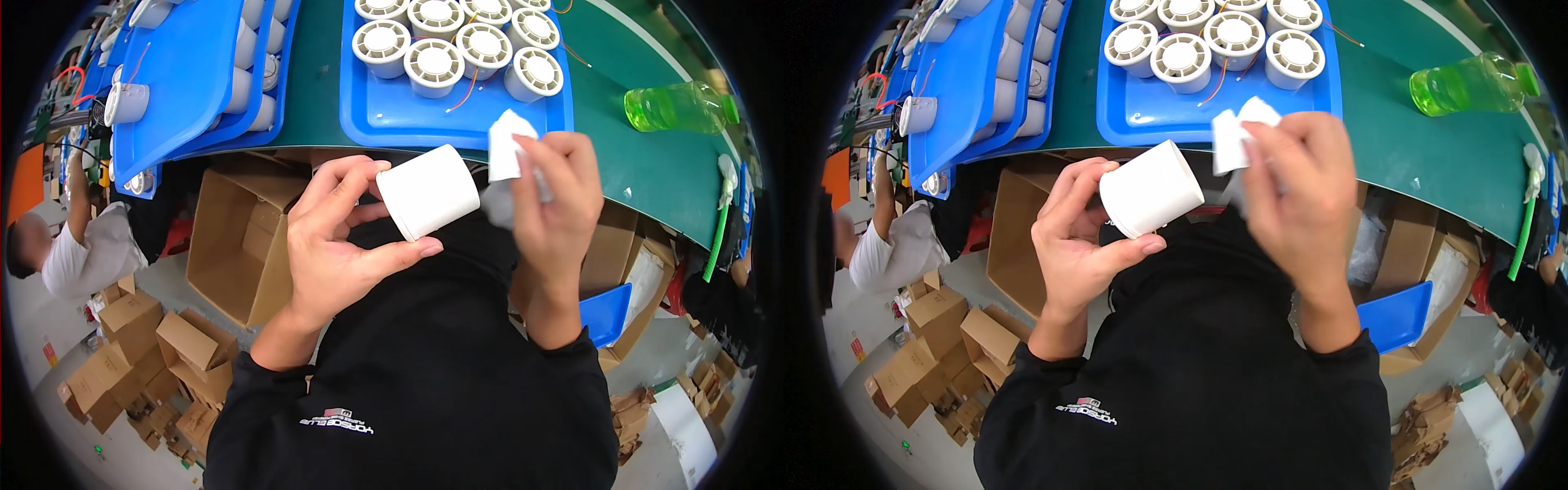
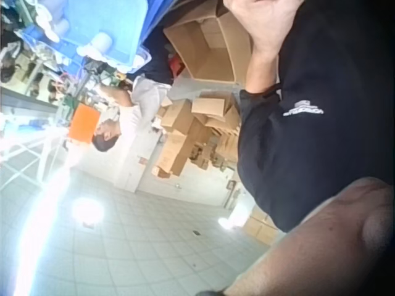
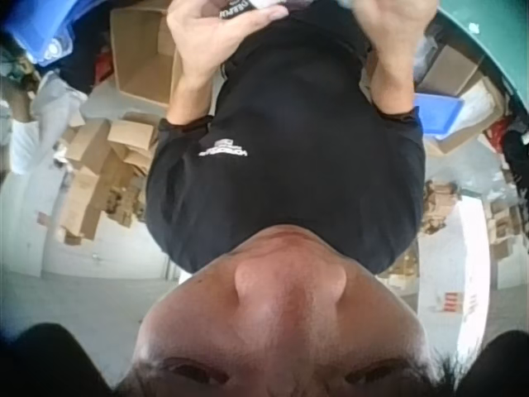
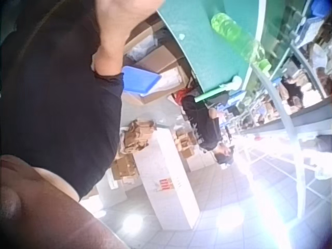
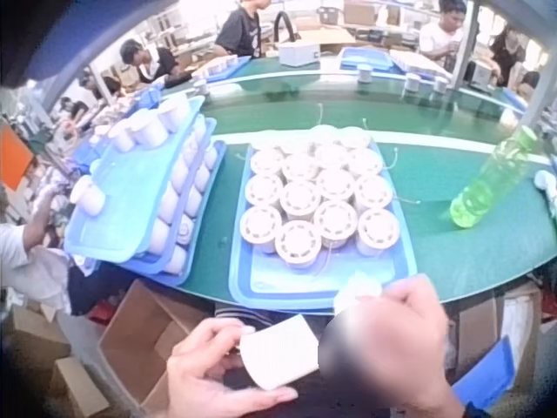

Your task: Cleaning white cylindrical electronic components with a cloth and liquid cleaning solution at an assembly line station.

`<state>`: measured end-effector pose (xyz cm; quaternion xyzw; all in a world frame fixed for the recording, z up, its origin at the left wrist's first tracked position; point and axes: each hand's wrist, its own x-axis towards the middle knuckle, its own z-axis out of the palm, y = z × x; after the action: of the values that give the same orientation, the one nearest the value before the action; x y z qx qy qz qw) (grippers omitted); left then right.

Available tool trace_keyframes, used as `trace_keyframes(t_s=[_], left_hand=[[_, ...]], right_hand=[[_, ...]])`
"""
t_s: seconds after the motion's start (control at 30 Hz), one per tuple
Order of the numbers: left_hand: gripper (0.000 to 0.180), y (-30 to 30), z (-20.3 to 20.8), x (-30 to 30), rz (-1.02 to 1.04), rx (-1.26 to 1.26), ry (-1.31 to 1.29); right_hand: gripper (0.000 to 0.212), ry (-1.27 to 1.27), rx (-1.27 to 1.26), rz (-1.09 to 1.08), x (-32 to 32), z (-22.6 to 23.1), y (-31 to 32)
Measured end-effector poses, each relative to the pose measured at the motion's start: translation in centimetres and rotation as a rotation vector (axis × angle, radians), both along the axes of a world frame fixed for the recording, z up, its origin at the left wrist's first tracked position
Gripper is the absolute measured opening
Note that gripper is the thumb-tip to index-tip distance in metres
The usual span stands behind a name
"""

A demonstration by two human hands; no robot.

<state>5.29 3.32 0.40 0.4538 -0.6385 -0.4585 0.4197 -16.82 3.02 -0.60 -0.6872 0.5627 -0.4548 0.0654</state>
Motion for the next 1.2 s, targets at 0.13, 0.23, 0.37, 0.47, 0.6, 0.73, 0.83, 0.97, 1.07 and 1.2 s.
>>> trace_keyframes(t_s=[0.13, 0.23, 0.37, 0.47, 0.6, 0.73, 0.83, 0.97, 1.07, 1.2], left_hand=[[0.065, 0.1, -0.4, -0.1, 0.011, 0.022, 0.049], [0.066, 0.0, -0.2, -0.3, 0.003, 0.038, 0.052], [0.068, 0.0, -0.2, -0.3, -0.010, 0.020, 0.035], [0.070, 0.1, -0.7, -0.4, -0.002, -0.065, -0.014], [0.071, 0.2, -0.8, -0.6, -0.010, -0.198, -0.128], [0.072, 0.3, -0.9, -0.5, -0.032, -0.189, -0.151], [0.071, 0.3, -1.3, -0.5, -0.029, -0.152, -0.119], [0.069, 0.2, -1.1, -0.3, 0.028, -0.064, -0.032], [0.066, -0.1, -1.2, -0.2, 0.035, -0.059, -0.030], [0.059, 0.0, -1.0, -0.9, 0.078, -0.096, 0.011]], right_hand=[[0.014, -0.383, 0.136, 0.104, -1.0, -0.3, 1.1], [0.017, -0.772, 0.222, 0.288, -0.7, -1.3, 1.7], [0.025, -0.983, 0.202, 0.421, 0.1, -1.9, 2.4], [0.027, -0.613, 0.039, 0.387, 0.5, -1.5, 2.2], [0.031, -0.435, 0.065, 0.326, 2.1, -0.3, 2.0], [0.023, -0.643, 0.236, 0.257, 2.4, -0.6, 2.2], [0.020, -0.784, 0.335, 0.169, 2.3, -0.5, 2.5], [0.021, -0.725, 0.130, -0.116, 1.6, -1.2, 2.3], [0.027, -0.492, -0.114, 0.040, 1.1, -1.3, 2.7], [0.037, -0.329, -0.137, 0.428, 2.7, -0.5, 2.2]])
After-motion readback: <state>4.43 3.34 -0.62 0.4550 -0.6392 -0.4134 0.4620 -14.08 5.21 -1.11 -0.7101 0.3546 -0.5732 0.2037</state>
